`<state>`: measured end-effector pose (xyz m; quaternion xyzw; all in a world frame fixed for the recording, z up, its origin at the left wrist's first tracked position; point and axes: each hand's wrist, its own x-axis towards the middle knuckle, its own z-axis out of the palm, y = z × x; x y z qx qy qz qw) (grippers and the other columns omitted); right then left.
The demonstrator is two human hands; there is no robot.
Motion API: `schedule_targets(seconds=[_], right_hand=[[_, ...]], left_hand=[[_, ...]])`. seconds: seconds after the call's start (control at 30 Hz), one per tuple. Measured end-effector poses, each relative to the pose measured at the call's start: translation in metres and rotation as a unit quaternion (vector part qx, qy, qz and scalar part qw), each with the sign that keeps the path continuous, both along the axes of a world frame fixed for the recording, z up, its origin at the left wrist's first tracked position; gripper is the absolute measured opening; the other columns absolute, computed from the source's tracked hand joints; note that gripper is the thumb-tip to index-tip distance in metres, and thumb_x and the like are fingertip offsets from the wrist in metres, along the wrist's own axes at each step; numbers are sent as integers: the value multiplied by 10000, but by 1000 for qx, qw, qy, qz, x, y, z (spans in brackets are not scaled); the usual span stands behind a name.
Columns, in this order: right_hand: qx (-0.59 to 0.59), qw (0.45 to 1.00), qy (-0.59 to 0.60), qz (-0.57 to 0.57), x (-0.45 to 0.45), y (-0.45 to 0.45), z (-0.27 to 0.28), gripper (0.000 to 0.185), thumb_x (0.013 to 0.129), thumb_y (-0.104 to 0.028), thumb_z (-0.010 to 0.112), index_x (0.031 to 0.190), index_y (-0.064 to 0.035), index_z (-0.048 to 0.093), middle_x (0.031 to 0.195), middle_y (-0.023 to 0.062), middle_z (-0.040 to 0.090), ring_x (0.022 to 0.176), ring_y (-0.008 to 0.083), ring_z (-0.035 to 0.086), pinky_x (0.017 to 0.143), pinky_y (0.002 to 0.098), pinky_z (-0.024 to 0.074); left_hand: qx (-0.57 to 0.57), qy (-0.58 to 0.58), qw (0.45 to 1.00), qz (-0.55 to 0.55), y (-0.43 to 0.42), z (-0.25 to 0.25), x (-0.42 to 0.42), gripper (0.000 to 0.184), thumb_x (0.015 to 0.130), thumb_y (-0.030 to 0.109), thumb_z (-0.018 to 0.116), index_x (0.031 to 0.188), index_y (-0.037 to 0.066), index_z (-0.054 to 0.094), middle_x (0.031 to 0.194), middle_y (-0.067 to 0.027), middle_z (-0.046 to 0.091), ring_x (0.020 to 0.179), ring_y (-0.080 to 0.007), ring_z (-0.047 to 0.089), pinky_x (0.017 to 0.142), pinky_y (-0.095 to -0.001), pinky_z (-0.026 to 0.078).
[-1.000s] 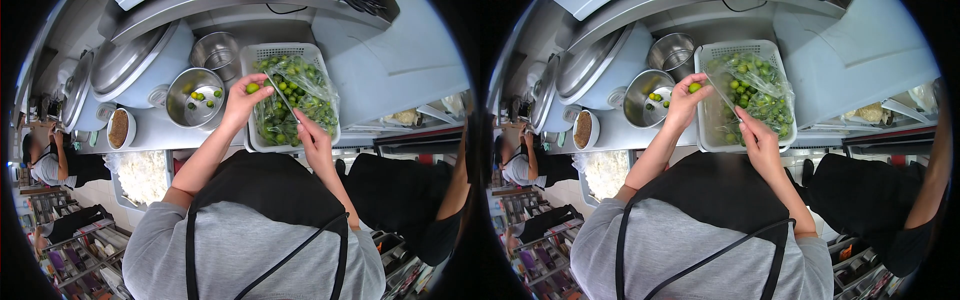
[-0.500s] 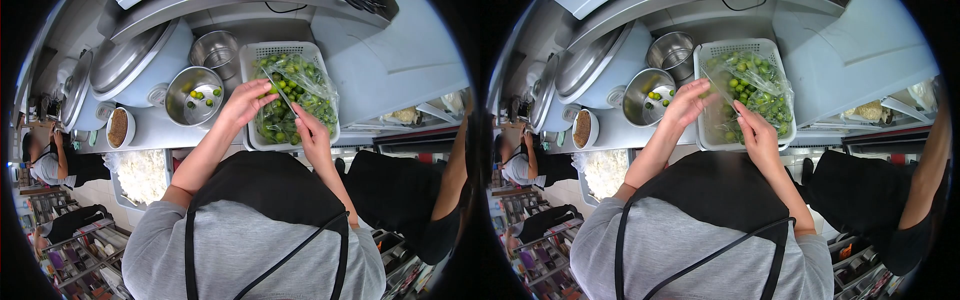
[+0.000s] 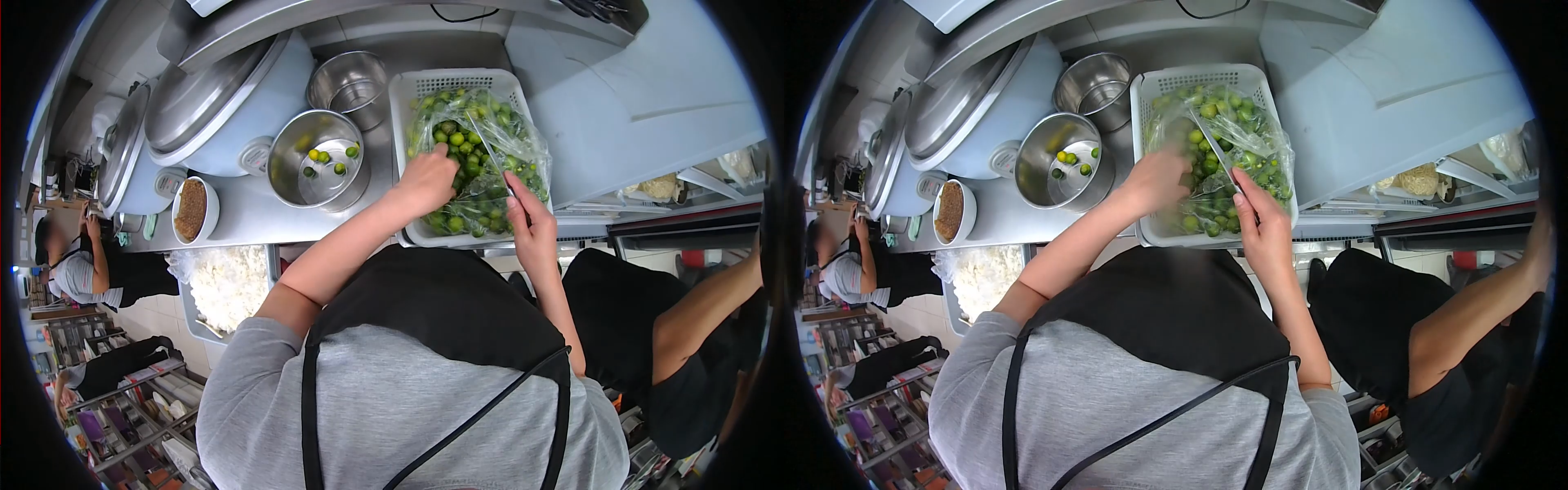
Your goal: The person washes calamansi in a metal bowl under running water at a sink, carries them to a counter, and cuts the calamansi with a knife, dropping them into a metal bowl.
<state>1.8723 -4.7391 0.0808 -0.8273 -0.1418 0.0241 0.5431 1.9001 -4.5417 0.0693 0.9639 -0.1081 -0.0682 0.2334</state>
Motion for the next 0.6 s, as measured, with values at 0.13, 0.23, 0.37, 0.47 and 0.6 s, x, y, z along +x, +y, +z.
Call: schedule_targets(seconds=[0.13, 0.23, 0.37, 0.47, 0.6], right_hand=[[27, 1000, -7, -4, -3, 0, 4, 294, 873, -107, 484, 1156, -34, 517, 1068, 151, 581, 937, 223, 563, 804, 289, 420], [53, 999, -4, -2, -5, 4, 6, 296, 871, -90, 484, 1157, -22, 514, 1072, 139, 582, 918, 196, 560, 793, 280, 424], [91, 995, 45, 17, -8, 14, 16, 303, 867, -66, 487, 1165, -12, 506, 1077, 105, 582, 810, 117, 535, 726, 236, 434], [95, 995, 13, 39, -5, 19, 10, 310, 867, -66, 491, 1173, -17, 501, 1068, 88, 582, 743, 84, 498, 678, 207, 427], [122, 991, 26, 42, -6, 25, 13, 312, 867, -66, 490, 1176, -18, 499, 1062, 82, 583, 732, 86, 495, 672, 210, 426]], left_hand=[[-45, -103, 994, -3, 16, -5, -1, 310, 650, 113, 695, 930, 10, 611, 948, -139, 533, 827, -276, 581, 716, -365, 473], [-588, 111, 797, 81, 30, 20, 1, 335, 759, 11, 584, 1093, 15, 554, 867, -34, 539, 776, -135, 574, 690, -256, 489], [-736, 166, 645, 121, 34, 26, -5, 363, 774, 5, 557, 1135, 13, 514, 1034, -43, 509, 871, -105, 524, 869, -294, 445], [-769, 157, 604, 140, 33, 22, -5, 355, 784, 33, 571, 1134, 13, 513, 1008, -36, 505, 910, -111, 512, 891, -305, 432], [-773, 140, 603, 141, 33, 18, -7, 350, 793, 43, 572, 1137, 17, 511, 1018, -39, 505, 935, -118, 508, 914, -333, 421]])
